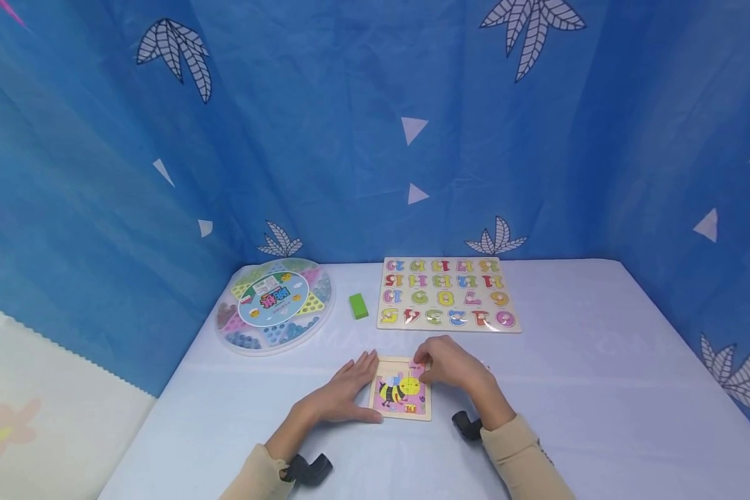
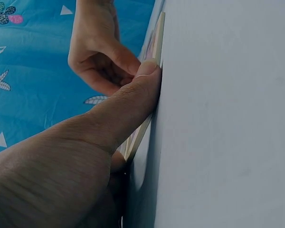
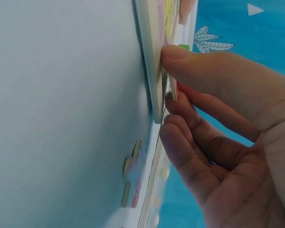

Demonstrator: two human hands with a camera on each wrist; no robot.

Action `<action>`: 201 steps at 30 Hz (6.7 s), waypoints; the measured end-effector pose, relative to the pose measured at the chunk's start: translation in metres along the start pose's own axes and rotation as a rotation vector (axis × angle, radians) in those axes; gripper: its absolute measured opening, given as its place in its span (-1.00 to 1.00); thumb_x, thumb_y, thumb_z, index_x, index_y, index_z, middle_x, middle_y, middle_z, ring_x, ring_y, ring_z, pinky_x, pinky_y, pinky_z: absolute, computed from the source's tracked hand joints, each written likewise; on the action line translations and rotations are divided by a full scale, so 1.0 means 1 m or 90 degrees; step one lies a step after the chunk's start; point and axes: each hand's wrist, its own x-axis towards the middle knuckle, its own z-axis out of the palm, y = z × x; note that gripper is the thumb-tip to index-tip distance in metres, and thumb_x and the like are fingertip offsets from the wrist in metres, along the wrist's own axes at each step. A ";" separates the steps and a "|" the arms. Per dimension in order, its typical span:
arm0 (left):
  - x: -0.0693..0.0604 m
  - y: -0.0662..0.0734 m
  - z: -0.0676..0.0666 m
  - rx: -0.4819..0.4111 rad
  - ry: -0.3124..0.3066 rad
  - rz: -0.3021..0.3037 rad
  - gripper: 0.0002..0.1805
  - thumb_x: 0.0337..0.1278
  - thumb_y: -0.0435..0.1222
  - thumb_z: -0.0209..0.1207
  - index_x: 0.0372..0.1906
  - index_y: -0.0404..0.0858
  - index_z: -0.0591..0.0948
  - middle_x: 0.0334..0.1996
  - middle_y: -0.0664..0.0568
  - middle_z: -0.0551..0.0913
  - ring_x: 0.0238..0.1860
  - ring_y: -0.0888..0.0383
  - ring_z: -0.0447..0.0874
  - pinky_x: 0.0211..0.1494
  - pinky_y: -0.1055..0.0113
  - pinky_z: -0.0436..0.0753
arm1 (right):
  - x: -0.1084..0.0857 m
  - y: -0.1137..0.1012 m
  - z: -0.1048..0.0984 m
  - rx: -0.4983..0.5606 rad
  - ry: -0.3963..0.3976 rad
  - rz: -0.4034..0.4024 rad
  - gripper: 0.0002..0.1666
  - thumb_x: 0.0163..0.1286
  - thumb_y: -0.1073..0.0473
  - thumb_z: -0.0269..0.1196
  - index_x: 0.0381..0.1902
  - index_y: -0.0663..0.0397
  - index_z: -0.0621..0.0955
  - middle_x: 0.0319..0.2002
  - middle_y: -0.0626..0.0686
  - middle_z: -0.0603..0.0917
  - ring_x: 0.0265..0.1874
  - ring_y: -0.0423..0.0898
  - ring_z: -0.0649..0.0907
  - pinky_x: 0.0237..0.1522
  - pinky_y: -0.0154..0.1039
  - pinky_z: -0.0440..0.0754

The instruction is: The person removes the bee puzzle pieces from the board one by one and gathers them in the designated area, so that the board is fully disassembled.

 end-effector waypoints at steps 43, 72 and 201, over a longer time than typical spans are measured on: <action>0.001 0.001 0.000 0.003 0.002 -0.009 0.22 -0.06 0.27 0.30 0.57 -0.18 -0.06 0.60 0.08 -0.15 0.61 0.14 -0.27 0.63 0.09 -0.12 | -0.008 0.014 -0.012 0.036 0.008 -0.027 -0.69 0.00 0.21 0.53 -0.23 -0.01 0.73 -0.33 -0.13 0.67 -0.34 -0.16 0.53 -0.25 -0.32 0.58; 0.000 0.000 -0.002 -0.003 0.006 -0.002 0.22 -0.06 0.27 0.29 0.57 -0.16 -0.06 0.60 0.09 -0.15 0.61 0.15 -0.28 0.63 0.08 -0.13 | -0.027 0.048 -0.033 0.006 0.032 -0.028 -0.65 0.01 0.22 0.52 -0.18 0.04 0.73 -0.28 -0.12 0.70 -0.32 -0.18 0.56 -0.21 -0.30 0.66; 0.000 0.002 0.002 0.006 0.008 -0.012 0.21 -0.04 0.26 0.28 0.57 -0.18 -0.07 0.60 0.08 -0.15 0.61 0.14 -0.27 0.63 0.09 -0.13 | -0.047 0.086 -0.047 0.027 0.037 0.093 -0.43 -0.03 0.09 0.55 -0.07 0.21 0.67 -0.28 0.00 0.65 -0.31 -0.10 0.52 -0.21 -0.24 0.62</action>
